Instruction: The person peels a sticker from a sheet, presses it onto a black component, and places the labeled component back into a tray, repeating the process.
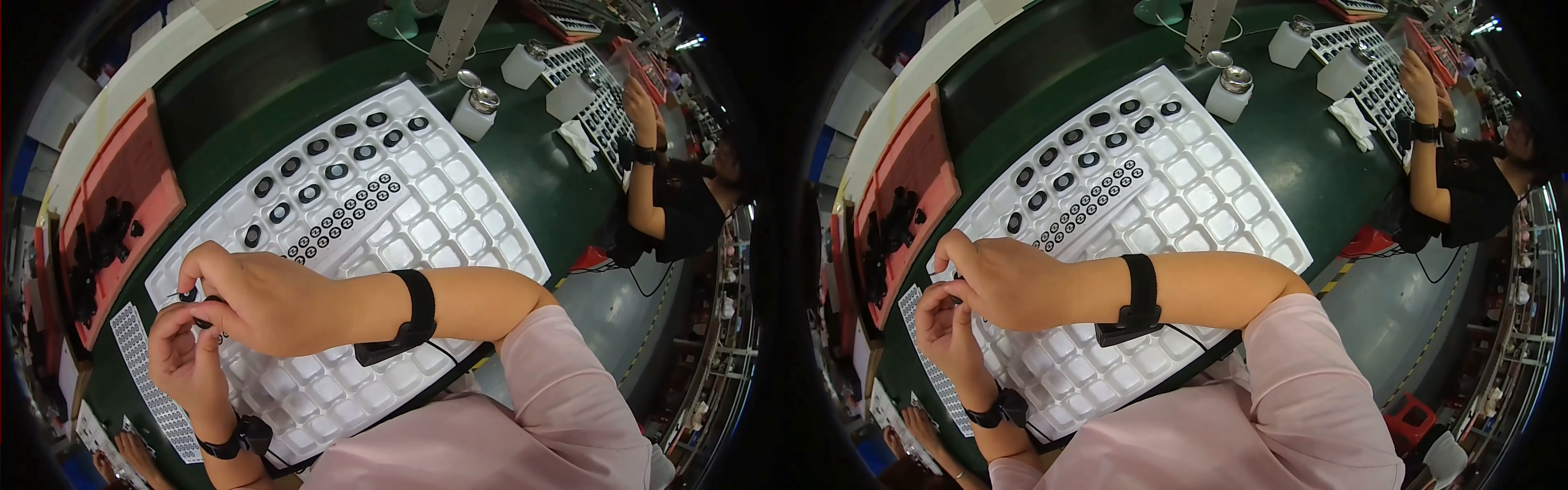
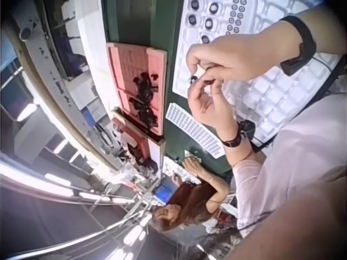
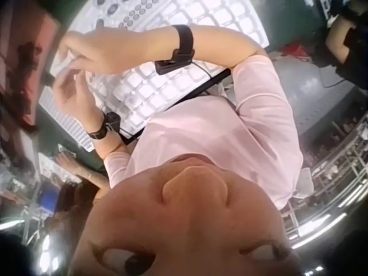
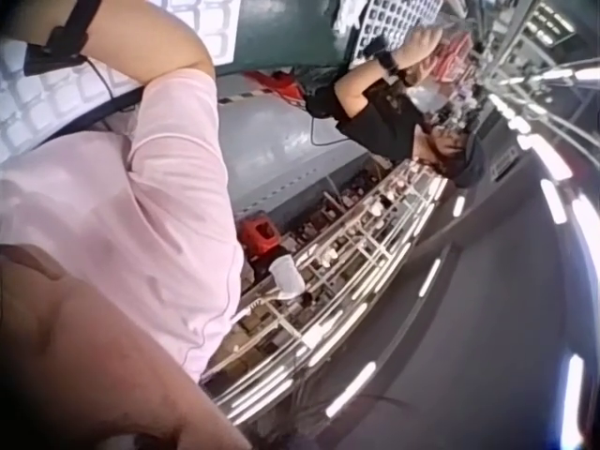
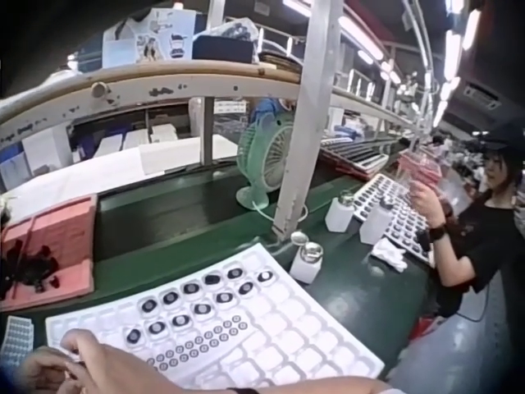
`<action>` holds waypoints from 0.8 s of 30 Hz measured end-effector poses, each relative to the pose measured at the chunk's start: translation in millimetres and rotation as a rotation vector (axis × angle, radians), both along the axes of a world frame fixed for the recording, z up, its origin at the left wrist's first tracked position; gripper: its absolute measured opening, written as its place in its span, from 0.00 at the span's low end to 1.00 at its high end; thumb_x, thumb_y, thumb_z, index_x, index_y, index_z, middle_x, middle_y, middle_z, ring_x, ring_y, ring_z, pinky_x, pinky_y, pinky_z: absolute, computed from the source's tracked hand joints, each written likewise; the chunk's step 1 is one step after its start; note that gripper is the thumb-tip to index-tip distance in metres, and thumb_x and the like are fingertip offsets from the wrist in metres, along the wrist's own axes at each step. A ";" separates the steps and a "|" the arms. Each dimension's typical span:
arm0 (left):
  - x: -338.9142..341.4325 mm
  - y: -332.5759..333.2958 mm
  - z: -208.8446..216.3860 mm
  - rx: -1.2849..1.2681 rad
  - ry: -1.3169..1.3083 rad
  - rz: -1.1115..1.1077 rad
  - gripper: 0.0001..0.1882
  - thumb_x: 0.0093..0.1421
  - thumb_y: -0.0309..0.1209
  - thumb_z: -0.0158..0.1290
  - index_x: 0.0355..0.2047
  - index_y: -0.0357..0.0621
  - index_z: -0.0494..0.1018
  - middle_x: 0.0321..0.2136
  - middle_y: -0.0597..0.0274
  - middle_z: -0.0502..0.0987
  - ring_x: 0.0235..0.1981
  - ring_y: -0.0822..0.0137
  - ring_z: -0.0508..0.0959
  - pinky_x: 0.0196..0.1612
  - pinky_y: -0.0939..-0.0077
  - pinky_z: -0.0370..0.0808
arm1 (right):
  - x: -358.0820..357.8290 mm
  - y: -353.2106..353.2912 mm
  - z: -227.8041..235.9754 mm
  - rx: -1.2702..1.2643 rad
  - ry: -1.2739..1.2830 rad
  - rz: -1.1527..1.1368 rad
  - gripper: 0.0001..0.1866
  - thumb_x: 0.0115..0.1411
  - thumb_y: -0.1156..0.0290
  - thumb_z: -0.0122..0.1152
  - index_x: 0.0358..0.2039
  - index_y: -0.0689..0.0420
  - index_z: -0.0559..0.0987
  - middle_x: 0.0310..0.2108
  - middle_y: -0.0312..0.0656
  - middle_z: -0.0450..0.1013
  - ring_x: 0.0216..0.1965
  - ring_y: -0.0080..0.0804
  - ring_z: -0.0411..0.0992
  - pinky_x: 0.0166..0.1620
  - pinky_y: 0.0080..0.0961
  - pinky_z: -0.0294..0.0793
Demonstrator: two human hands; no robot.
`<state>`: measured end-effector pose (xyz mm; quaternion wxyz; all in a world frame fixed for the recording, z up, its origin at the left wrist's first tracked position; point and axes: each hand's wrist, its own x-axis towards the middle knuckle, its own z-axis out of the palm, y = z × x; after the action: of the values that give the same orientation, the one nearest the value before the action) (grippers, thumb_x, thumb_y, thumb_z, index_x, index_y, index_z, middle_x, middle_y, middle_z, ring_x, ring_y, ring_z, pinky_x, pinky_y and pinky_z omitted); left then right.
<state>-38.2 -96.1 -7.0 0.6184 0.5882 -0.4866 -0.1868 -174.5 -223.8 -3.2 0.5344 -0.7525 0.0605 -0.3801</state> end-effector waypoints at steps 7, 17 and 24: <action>1.8 2.8 6.4 0.054 0.103 0.025 0.17 0.53 0.14 0.59 0.43 0.31 0.71 0.41 0.55 0.75 0.44 0.67 0.76 0.49 0.75 0.74 | -4.1 -7.1 12.3 0.063 0.058 0.062 0.15 0.61 0.74 0.55 0.46 0.58 0.63 0.25 0.45 0.70 0.26 0.43 0.72 0.30 0.34 0.71; -14.6 -9.5 13.7 0.110 0.080 -0.055 0.17 0.51 0.15 0.60 0.43 0.33 0.74 0.38 0.59 0.78 0.36 0.73 0.76 0.44 0.79 0.74 | -21.1 -42.8 40.6 0.180 0.391 0.225 0.04 0.60 0.78 0.59 0.34 0.60 0.73 0.32 0.33 0.69 0.36 0.20 0.68 0.41 0.20 0.70; -13.9 -10.3 12.7 0.165 0.057 -0.084 0.18 0.51 0.16 0.61 0.43 0.36 0.75 0.36 0.63 0.78 0.35 0.75 0.76 0.43 0.81 0.74 | -22.2 -39.1 46.2 0.266 0.548 0.245 0.02 0.61 0.79 0.56 0.34 0.62 0.73 0.31 0.32 0.69 0.35 0.19 0.66 0.41 0.18 0.67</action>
<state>-52.0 -106.5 5.7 0.5733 0.6106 -0.4758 -0.2686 -196.7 -262.9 43.1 0.6337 -0.7520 0.1604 -0.0850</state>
